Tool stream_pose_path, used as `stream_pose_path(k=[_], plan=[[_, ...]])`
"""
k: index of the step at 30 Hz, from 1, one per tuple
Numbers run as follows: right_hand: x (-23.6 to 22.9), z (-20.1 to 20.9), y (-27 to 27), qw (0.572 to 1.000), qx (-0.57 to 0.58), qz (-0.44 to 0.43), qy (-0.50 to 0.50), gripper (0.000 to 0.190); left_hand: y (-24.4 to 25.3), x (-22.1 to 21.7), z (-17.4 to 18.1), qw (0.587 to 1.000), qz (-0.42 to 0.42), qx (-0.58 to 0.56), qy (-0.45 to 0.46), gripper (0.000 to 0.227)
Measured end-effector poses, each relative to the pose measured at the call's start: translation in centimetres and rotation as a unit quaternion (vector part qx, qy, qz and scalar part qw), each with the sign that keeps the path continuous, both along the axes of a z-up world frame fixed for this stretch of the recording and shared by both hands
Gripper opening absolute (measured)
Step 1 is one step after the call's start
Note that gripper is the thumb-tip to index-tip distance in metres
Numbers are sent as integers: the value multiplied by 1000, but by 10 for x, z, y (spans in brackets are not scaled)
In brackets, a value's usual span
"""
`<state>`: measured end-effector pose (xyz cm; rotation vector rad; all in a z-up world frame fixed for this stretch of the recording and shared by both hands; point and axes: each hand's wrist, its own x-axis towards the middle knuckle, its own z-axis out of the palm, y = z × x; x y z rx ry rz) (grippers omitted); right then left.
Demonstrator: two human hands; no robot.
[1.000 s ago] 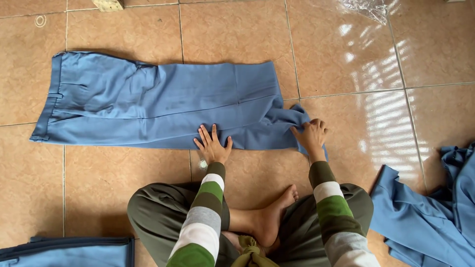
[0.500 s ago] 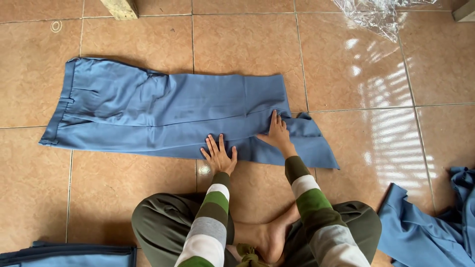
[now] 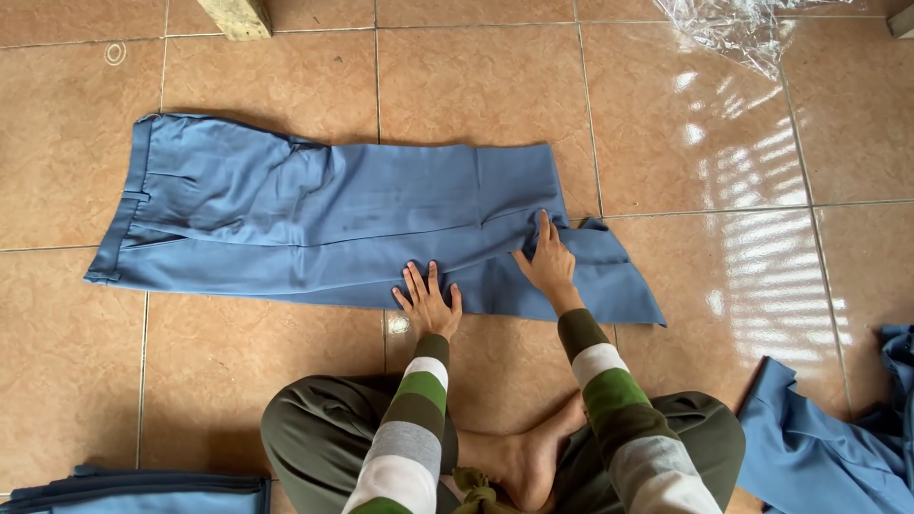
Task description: Folding a pair of blue trousers on the floor into a neat square.
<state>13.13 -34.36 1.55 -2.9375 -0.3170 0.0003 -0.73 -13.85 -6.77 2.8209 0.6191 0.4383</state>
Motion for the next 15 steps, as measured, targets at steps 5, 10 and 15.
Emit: stream_pose_path(k=[5, 10, 15], plan=[[12, -5, 17, 995, 57, -86, 15, 75, 0, 0, -4, 1000, 3, 16, -10, 68], [24, -43, -2, 989, 29, -145, -12, 67, 0, 0, 1, 1000, -11, 12, -27, 62], [29, -28, 11, 904, 357, -233, 19, 32, 0, -2, 5, 999, -21, 9, -26, 58]])
